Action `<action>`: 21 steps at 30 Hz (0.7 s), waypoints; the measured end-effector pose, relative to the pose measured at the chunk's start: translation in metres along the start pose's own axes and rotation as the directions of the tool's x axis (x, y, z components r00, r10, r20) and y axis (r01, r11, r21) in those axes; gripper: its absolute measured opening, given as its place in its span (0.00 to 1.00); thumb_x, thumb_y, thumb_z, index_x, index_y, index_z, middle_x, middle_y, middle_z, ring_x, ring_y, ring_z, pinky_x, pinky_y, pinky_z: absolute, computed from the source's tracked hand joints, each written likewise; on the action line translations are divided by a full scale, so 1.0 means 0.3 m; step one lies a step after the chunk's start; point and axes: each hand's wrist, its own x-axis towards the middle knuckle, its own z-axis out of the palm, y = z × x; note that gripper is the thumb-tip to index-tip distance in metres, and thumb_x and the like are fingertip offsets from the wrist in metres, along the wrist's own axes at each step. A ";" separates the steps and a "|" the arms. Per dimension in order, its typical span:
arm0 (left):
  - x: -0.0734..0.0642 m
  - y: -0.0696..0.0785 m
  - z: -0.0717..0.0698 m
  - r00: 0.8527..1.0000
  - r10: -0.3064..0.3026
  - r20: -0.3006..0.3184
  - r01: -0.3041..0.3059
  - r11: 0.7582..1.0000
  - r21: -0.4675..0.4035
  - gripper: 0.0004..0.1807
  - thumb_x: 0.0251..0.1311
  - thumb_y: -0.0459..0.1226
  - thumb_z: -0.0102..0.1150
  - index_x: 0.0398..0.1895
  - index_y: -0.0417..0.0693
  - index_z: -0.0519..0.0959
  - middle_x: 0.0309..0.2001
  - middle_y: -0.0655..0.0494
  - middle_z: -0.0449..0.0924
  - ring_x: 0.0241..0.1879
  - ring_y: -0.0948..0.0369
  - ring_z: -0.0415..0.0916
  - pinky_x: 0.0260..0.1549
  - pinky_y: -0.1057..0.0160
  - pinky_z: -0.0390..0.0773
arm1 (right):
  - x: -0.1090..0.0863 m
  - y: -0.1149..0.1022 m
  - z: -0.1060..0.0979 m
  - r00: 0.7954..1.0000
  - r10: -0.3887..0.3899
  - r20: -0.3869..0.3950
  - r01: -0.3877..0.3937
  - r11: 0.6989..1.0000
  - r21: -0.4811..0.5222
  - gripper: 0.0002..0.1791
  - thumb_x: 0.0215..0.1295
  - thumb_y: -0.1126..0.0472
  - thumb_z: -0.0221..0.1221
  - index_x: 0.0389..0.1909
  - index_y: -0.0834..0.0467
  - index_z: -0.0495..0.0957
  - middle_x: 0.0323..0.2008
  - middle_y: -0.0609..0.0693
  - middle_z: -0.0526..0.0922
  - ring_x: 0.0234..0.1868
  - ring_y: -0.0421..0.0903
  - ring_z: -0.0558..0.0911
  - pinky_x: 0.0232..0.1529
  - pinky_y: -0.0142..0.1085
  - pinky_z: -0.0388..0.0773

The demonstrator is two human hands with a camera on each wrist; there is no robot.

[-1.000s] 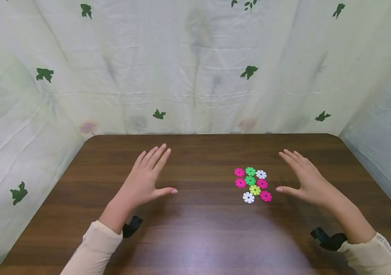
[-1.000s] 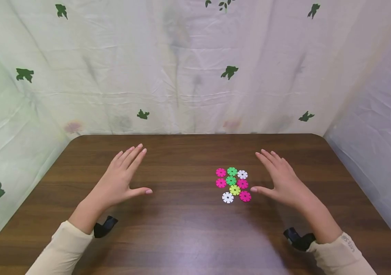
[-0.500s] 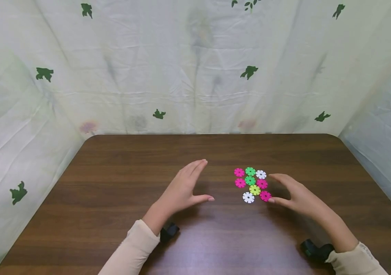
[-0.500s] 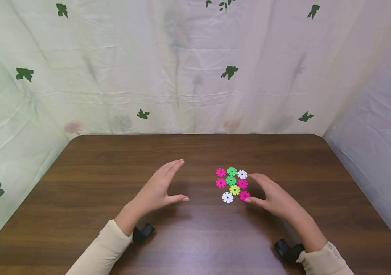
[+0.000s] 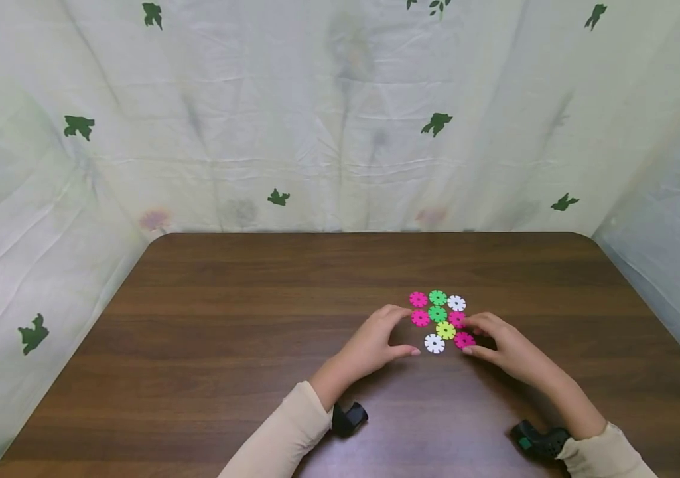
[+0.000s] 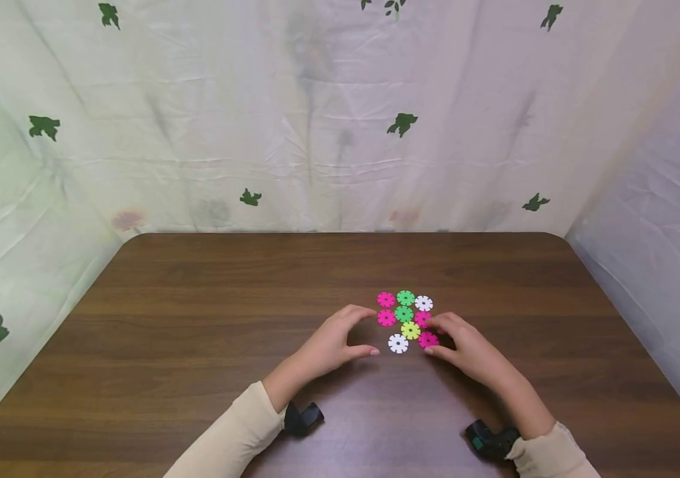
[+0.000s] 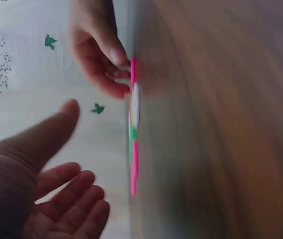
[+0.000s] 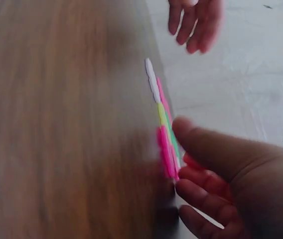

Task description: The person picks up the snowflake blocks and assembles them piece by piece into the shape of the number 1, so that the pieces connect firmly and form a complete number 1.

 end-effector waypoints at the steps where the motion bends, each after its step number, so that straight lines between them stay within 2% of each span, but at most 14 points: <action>1: 0.006 0.003 0.012 1.000 0.002 0.004 -0.002 1.000 0.002 0.33 0.49 0.46 0.65 0.56 0.40 0.69 0.51 0.52 0.70 0.53 0.59 0.66 0.53 0.65 0.63 | 0.001 0.000 0.003 1.000 0.000 -0.005 0.000 1.000 -0.008 0.20 0.55 0.58 0.62 0.49 0.61 0.74 0.45 0.51 0.73 0.45 0.48 0.74 0.43 0.44 0.72; 5: 0.030 0.002 0.059 1.000 0.013 0.019 -0.014 1.000 0.027 0.29 0.48 0.46 0.65 0.53 0.42 0.72 0.47 0.53 0.72 0.49 0.61 0.68 0.50 0.68 0.64 | 0.002 0.000 0.014 0.999 -0.011 -0.034 0.010 1.000 -0.029 0.17 0.54 0.64 0.62 0.46 0.62 0.76 0.42 0.51 0.73 0.42 0.47 0.74 0.42 0.44 0.72; 10: 0.052 0.001 0.111 1.000 0.011 0.004 -0.011 0.996 0.090 0.25 0.47 0.48 0.65 0.48 0.48 0.77 0.43 0.57 0.73 0.43 0.62 0.67 0.46 0.68 0.64 | 0.000 0.001 0.020 0.998 -0.001 -0.064 0.001 1.000 -0.012 0.14 0.52 0.64 0.64 0.41 0.60 0.76 0.37 0.48 0.73 0.37 0.44 0.73 0.37 0.39 0.72; 14: 0.066 0.014 0.137 1.000 0.000 -0.025 0.004 0.983 0.181 0.22 0.47 0.51 0.65 0.45 0.54 0.79 0.41 0.60 0.71 0.39 0.63 0.65 0.40 0.68 0.63 | 0.003 -0.003 0.015 0.998 0.057 -0.026 -0.056 0.998 0.041 0.14 0.53 0.63 0.63 0.40 0.59 0.73 0.29 0.45 0.70 0.30 0.41 0.70 0.29 0.33 0.69; 17: 0.075 0.024 0.148 0.999 -0.005 -0.041 0.014 0.975 0.223 0.20 0.47 0.52 0.64 0.42 0.56 0.80 0.41 0.61 0.71 0.38 0.63 0.65 0.36 0.68 0.62 | 0.005 -0.007 0.010 0.997 0.074 0.003 -0.074 0.995 0.070 0.15 0.54 0.64 0.62 0.42 0.59 0.71 0.24 0.43 0.69 0.26 0.39 0.69 0.26 0.32 0.67; 21: 0.081 0.029 0.149 0.999 -0.028 -0.035 0.035 0.971 0.235 0.17 0.48 0.52 0.63 0.38 0.54 0.79 0.39 0.63 0.71 0.38 0.63 0.66 0.37 0.68 0.63 | 0.007 -0.016 0.001 0.998 0.063 0.005 -0.063 0.992 0.105 0.13 0.56 0.66 0.60 0.42 0.58 0.72 0.26 0.42 0.73 0.27 0.38 0.72 0.27 0.32 0.71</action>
